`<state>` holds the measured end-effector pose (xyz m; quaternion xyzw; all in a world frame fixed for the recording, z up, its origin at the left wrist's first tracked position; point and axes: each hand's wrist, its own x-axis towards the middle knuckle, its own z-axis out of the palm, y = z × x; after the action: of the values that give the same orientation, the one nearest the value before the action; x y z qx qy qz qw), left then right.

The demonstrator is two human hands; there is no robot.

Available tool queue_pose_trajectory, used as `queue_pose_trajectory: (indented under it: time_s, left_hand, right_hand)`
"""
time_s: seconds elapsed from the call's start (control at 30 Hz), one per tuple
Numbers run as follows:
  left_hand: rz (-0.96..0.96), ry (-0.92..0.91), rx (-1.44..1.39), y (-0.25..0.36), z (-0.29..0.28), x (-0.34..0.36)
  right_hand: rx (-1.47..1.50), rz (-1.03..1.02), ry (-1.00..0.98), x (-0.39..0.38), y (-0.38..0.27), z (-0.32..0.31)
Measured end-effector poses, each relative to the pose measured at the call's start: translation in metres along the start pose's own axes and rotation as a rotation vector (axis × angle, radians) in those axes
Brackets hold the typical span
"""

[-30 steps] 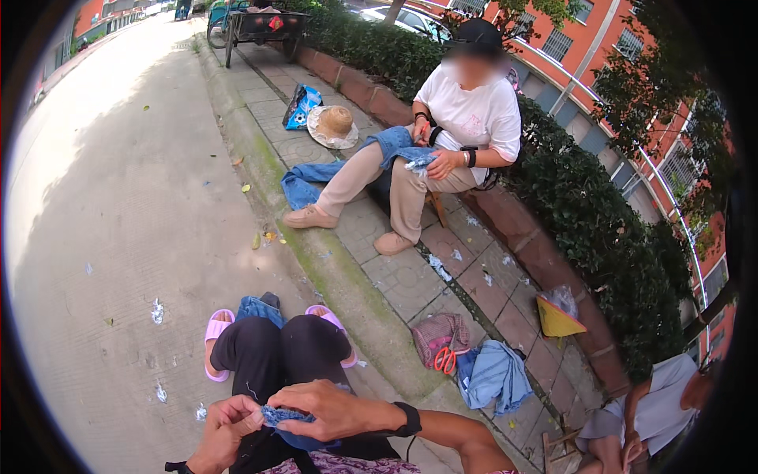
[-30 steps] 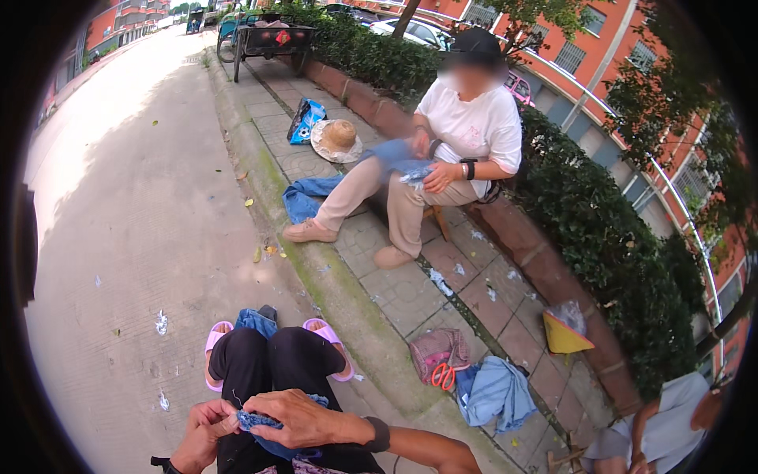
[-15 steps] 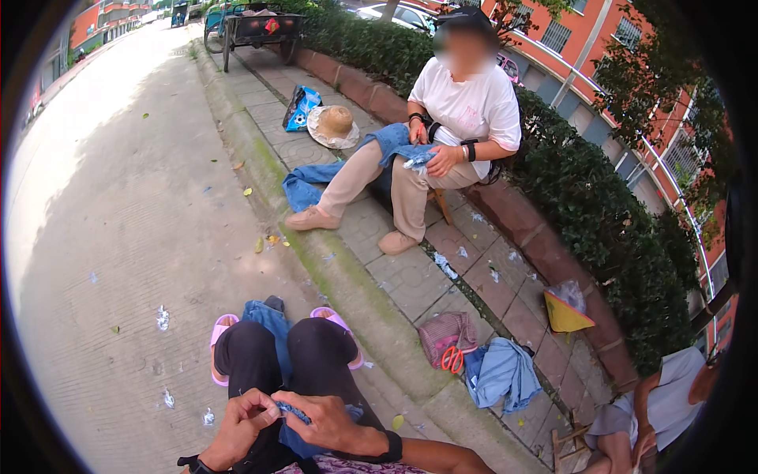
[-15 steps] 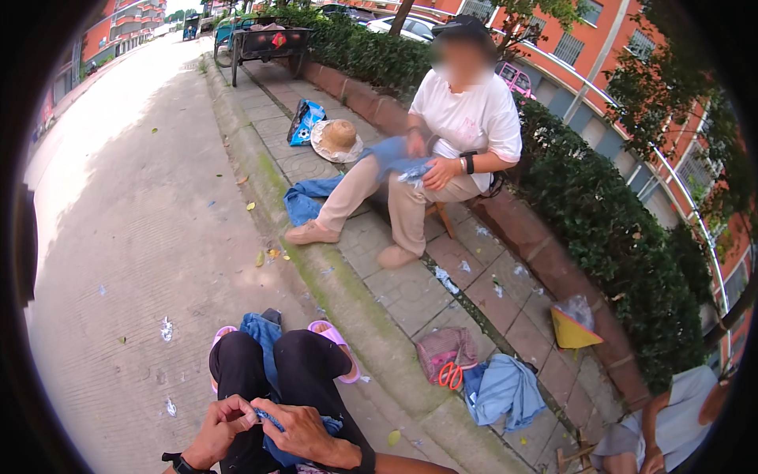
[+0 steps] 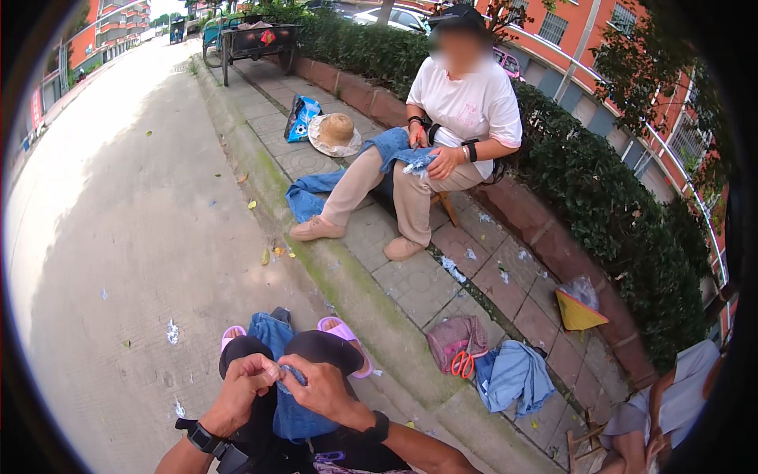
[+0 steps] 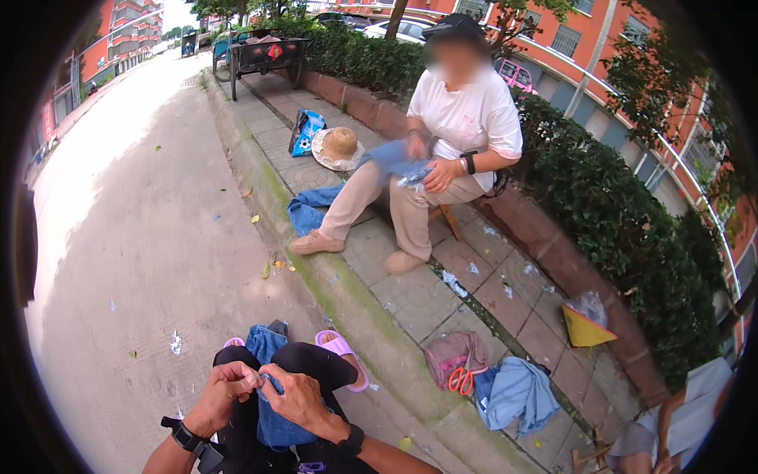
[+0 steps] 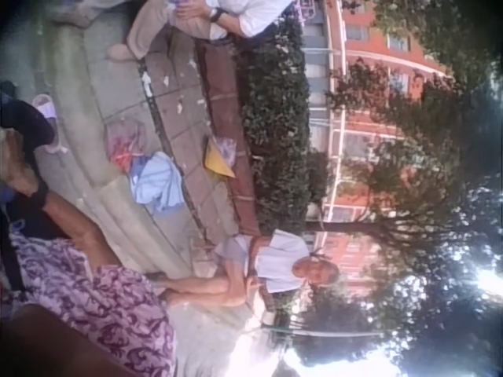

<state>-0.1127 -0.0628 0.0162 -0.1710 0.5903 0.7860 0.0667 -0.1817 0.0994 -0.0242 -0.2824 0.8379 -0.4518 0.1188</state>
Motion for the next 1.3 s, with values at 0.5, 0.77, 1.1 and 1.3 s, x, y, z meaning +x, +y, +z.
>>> queue_pose_trajectory:
  time_s: [0.5,0.77,1.1,1.3]
  left_hand:
    - [-0.087,0.08,0.004,-0.074,-0.006,-0.007]
    - [-0.069,0.023,-0.134,-0.07,-0.01,-0.007]
    - [-0.051,-0.045,-0.2,-0.072,-0.02,-0.006]
    - [-0.035,-0.06,-0.206,-0.075,-0.023,-0.007]
  right_hand:
    - [-0.041,-0.397,-0.075,0.004,0.057,0.021]
    - [-0.016,-0.38,-0.109,0.004,0.047,0.014]
    - [-0.027,-0.347,-0.156,0.007,0.041,0.014]
    - [-0.091,-0.303,-0.233,0.007,0.041,0.013]
